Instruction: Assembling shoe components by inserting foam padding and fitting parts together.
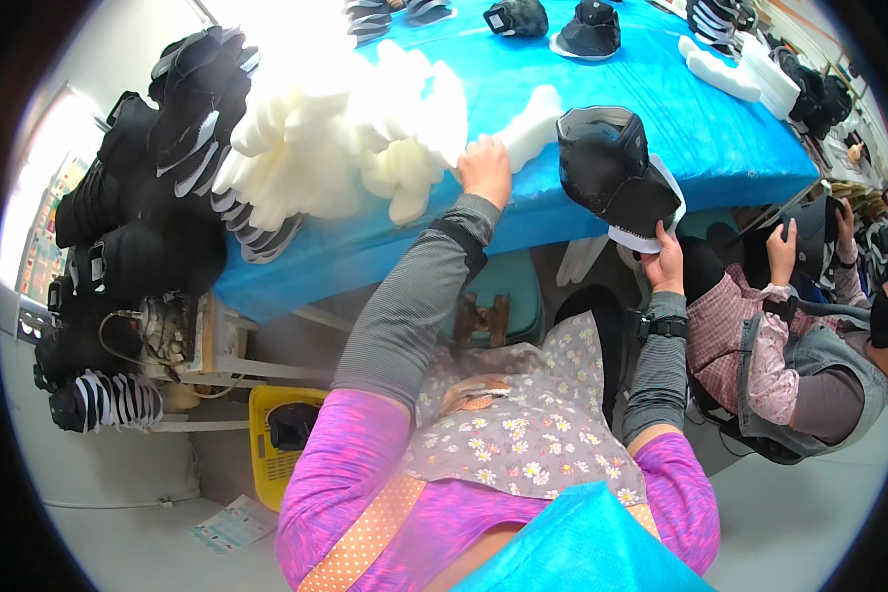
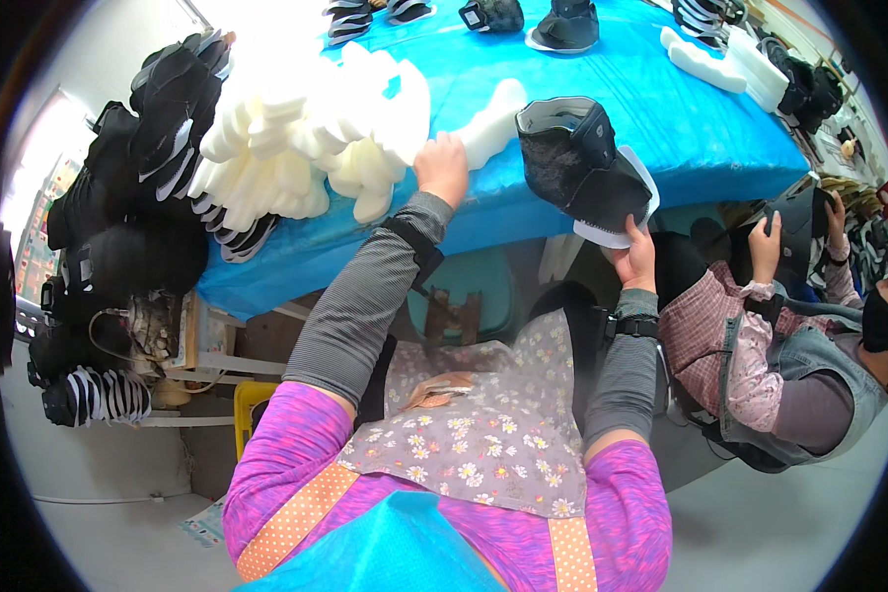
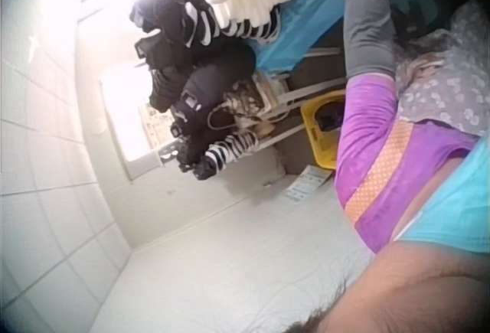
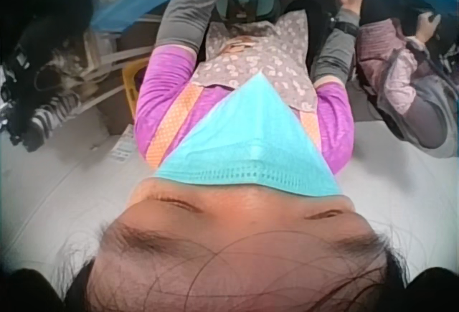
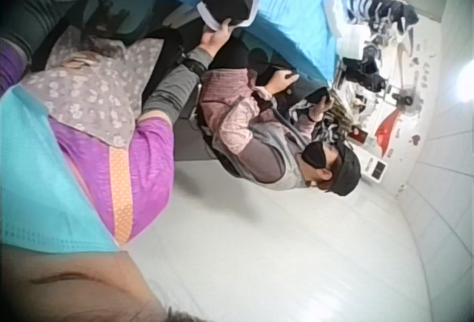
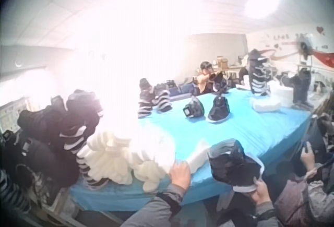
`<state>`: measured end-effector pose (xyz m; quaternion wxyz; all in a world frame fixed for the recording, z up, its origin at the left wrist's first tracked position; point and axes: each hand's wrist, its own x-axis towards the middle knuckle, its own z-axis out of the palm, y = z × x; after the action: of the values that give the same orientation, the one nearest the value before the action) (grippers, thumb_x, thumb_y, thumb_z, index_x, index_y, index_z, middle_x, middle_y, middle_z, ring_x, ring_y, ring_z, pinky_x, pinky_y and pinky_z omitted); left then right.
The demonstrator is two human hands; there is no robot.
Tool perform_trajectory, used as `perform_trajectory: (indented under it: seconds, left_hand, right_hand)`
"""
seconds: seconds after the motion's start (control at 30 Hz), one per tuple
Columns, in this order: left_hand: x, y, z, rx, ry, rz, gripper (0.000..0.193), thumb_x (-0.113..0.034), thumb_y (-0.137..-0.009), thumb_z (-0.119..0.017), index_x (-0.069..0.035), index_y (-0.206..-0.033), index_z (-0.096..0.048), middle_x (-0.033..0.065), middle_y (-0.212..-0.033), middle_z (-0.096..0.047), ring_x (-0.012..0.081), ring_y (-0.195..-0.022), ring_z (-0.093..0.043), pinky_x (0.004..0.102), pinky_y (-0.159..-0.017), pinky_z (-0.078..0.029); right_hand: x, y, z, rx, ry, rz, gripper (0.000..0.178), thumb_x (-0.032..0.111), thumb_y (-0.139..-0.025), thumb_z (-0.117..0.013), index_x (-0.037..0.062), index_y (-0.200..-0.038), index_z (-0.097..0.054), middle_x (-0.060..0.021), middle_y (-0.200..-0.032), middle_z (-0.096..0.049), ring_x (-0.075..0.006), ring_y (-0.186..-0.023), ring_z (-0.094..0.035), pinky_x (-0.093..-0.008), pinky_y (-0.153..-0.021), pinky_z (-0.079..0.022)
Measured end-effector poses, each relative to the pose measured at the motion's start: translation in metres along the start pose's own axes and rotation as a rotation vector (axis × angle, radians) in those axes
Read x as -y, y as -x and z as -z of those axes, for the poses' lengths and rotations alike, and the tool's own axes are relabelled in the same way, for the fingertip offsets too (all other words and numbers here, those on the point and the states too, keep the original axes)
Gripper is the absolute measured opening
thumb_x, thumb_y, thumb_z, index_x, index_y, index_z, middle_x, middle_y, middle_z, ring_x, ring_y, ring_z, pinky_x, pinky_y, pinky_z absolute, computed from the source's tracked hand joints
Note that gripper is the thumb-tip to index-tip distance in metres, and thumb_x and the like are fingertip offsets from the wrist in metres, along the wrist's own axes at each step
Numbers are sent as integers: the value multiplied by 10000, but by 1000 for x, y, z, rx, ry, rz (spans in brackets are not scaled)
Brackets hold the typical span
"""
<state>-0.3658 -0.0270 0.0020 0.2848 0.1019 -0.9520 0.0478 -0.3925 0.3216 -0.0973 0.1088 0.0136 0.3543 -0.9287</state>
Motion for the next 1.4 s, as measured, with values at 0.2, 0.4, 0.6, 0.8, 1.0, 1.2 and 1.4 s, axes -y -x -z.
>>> perform_trajectory:
  seconds: [0.2,0.4,0.6,0.8,1.0,1.2,1.4]
  left_hand:
    - [10,1,-3,159,353,111,296,-242,-822,-637,-4,-997,-611,186,-1041,-638,371,-965,-650,437,-846,-519]
    - [33,-12,4,145,912,397,506,-290,-831,-616,92,-1156,-552,289,-1141,-623,407,-1039,-622,432,-898,-486]
    - [35,-18,24,-49,1273,658,468,-251,-837,-635,79,-1149,-519,233,-1055,-630,326,-991,-625,390,-854,-494]
    - [39,-12,58,112,1620,803,354,-200,-862,-598,62,-1093,-542,153,-952,-618,245,-856,-625,365,-730,-507]
    - [46,-8,67,247,1728,768,353,-217,-886,-535,73,-1087,-558,174,-982,-641,269,-872,-651,378,-734,-524]
    - [57,-7,68,258,1885,818,382,-218,-902,-512,60,-1163,-537,171,-1067,-639,284,-960,-649,402,-830,-526]
    - [12,-16,59,345,1967,563,311,-173,-913,-540,20,-1155,-563,141,-1064,-646,258,-971,-645,379,-872,-519]
  right_hand:
    - [-3,-7,-12,-1,3,10,356,152,-993,-572,56,-1331,-512,-101,-1275,-607,-272,-1144,-603,-445,-980,-493]
    - [-19,-28,-47,46,-38,-23,330,117,-995,-554,23,-1310,-519,-114,-1264,-604,-286,-1142,-599,-460,-993,-484]
    - [-70,-64,-95,-52,-127,-11,291,85,-977,-564,-7,-1252,-545,-122,-1196,-632,-278,-1054,-629,-417,-958,-492]
    - [-58,-109,-107,-368,125,416,257,45,-963,-551,-71,-1192,-550,-159,-1123,-645,-247,-988,-624,-382,-892,-486]
    - [-38,-143,-101,-579,227,526,254,63,-954,-578,-85,-1161,-567,-159,-1091,-649,-235,-937,-620,-364,-847,-486]
    - [-22,-154,-99,-792,343,514,201,32,-883,-594,-125,-994,-652,-234,-962,-703,-315,-828,-694,-436,-721,-532]
    - [32,-156,-38,-243,1467,410,509,297,-784,-743,-107,-1077,-645,-294,-976,-677,-411,-1023,-647,-462,-885,-506]
